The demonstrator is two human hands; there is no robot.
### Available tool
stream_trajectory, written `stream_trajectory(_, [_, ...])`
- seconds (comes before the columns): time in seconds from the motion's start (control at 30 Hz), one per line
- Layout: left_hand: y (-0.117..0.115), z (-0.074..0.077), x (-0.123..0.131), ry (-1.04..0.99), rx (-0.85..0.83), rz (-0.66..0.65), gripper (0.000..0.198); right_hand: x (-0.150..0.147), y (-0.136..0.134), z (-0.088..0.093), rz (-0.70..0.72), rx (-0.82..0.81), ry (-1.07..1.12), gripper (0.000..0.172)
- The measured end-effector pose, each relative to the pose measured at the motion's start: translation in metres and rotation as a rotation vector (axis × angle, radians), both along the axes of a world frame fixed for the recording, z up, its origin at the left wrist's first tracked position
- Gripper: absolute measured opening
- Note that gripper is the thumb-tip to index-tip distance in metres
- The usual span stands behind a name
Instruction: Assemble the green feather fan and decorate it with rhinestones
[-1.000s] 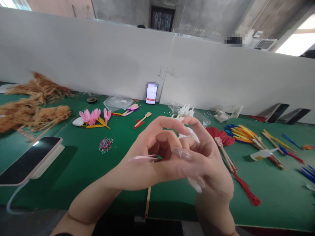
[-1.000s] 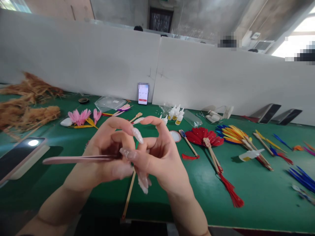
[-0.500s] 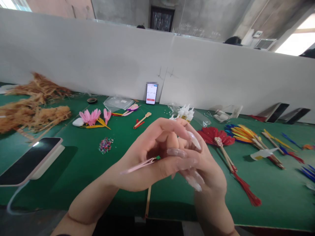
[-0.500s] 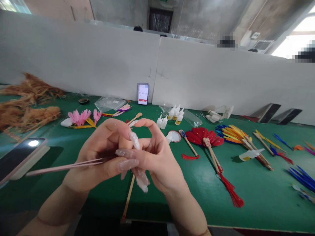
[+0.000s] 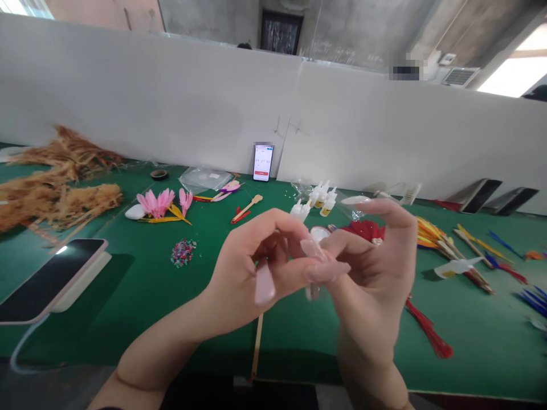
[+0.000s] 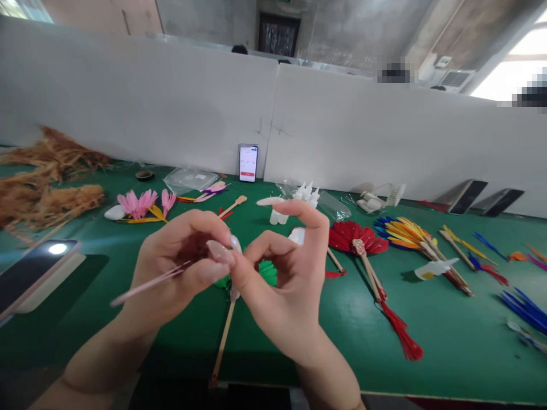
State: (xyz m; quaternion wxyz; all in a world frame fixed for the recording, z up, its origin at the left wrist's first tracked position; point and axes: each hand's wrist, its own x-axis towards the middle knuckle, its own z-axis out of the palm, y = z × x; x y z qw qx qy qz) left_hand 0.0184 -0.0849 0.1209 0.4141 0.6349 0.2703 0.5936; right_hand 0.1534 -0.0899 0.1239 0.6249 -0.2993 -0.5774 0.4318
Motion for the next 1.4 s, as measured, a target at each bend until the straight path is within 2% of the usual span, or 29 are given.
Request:
stream_trajectory(0.17, [0.0,-0.006,0.003,0.052,0.172,0.133,0.009,0.0,0.003,-0.006,0.031,-0.026,-0.051,0.041])
stream_trajectory(0.27, [0.001,-0.007,0.002,0.074,0.213,0.175,0.01,0.002,0.006,-0.007,0.146,-0.124,0.001,0.038])
stream_trajectory(0.47, [0.004,-0.005,-0.01,0.135,0.242,0.062,0.01,0.003,0.012,-0.009,0.415,-0.248,0.125,0.037])
stream_trajectory(0.57, [0.005,-0.003,-0.014,0.177,0.28,0.062,0.01,0.003,0.013,-0.008,0.511,-0.291,0.161,0.031])
stream_trajectory(0.77, [0.006,0.002,-0.015,0.223,0.294,0.025,0.007,0.003,0.01,-0.003,0.609,-0.361,0.248,0.02])
stream_trajectory(0.87, [0.006,0.002,-0.015,0.216,0.274,0.008,0.015,0.003,0.008,-0.003,0.636,-0.341,0.268,0.019])
stream_trajectory(0.97, [0.005,0.001,-0.013,0.177,0.278,0.013,0.023,0.002,0.007,-0.005,0.576,-0.321,0.242,0.021])
stream_trajectory(1.03, [0.003,-0.001,-0.01,0.177,0.289,0.086,0.015,0.0,0.007,-0.008,0.489,-0.275,0.202,0.025])
stream_trajectory(1.13, [0.001,-0.002,-0.005,0.173,0.249,0.208,0.009,-0.002,0.006,-0.011,0.285,-0.139,0.137,0.03])
stream_trajectory(1.23, [0.0,-0.002,0.002,0.122,0.206,0.199,0.01,-0.003,0.004,-0.011,0.091,-0.029,0.066,0.035])
stream_trajectory(1.3, [0.001,-0.003,0.006,0.056,0.201,0.179,0.012,-0.004,0.004,-0.011,0.045,0.005,0.06,0.037])
stream_trajectory(1.4, [0.002,-0.005,0.013,-0.047,0.235,0.182,0.017,-0.008,0.003,-0.013,0.08,0.006,0.114,0.032])
